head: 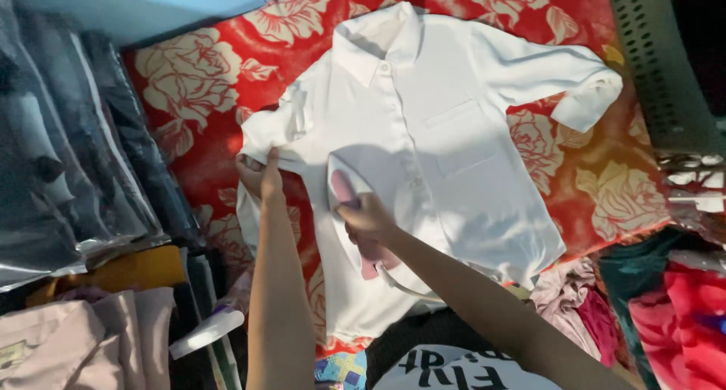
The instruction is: The person buttons a white long-sleeved shirt laid on a red floral surface, then uses a pink iron to press the front and sleeves. The person folds the shirt neatly into a compact rectangle.
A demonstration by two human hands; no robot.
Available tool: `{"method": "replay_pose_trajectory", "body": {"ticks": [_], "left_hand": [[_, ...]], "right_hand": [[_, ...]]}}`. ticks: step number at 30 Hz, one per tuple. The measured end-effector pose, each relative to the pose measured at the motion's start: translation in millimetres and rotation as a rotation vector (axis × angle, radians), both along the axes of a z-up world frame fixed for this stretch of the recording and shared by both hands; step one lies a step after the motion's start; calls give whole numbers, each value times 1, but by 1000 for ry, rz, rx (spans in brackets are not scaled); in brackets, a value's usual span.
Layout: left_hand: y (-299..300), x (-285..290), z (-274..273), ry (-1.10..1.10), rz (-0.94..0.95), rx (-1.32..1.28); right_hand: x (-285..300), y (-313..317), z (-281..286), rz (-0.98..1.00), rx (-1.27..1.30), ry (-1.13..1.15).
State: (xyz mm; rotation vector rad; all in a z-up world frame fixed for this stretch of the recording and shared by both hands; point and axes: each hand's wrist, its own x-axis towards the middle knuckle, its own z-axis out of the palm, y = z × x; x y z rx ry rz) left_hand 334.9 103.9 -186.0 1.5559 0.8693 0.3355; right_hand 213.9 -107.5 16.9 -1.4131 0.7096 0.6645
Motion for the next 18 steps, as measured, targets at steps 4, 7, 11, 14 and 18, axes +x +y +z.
{"method": "replay_pose_trajectory", "body": {"ticks": [4,7,11,14,18], "left_hand": [[-23,-12,62,-3,-30,48],[-43,-42,66,49,-183,167],[-99,-111,97,-255,-263,386],[-122,-138,103,-186,-255,625],[-131,-150,105,-48,-223,634]], "right_hand": [[-13,-59,28,373,-98,-101],[-11,-138,50,122,-73,-108],[-6,-264,-11,114,-518,-36],[-10,-311,-23,252,-658,31],[-30,-337,-3,418,-684,4]]}}
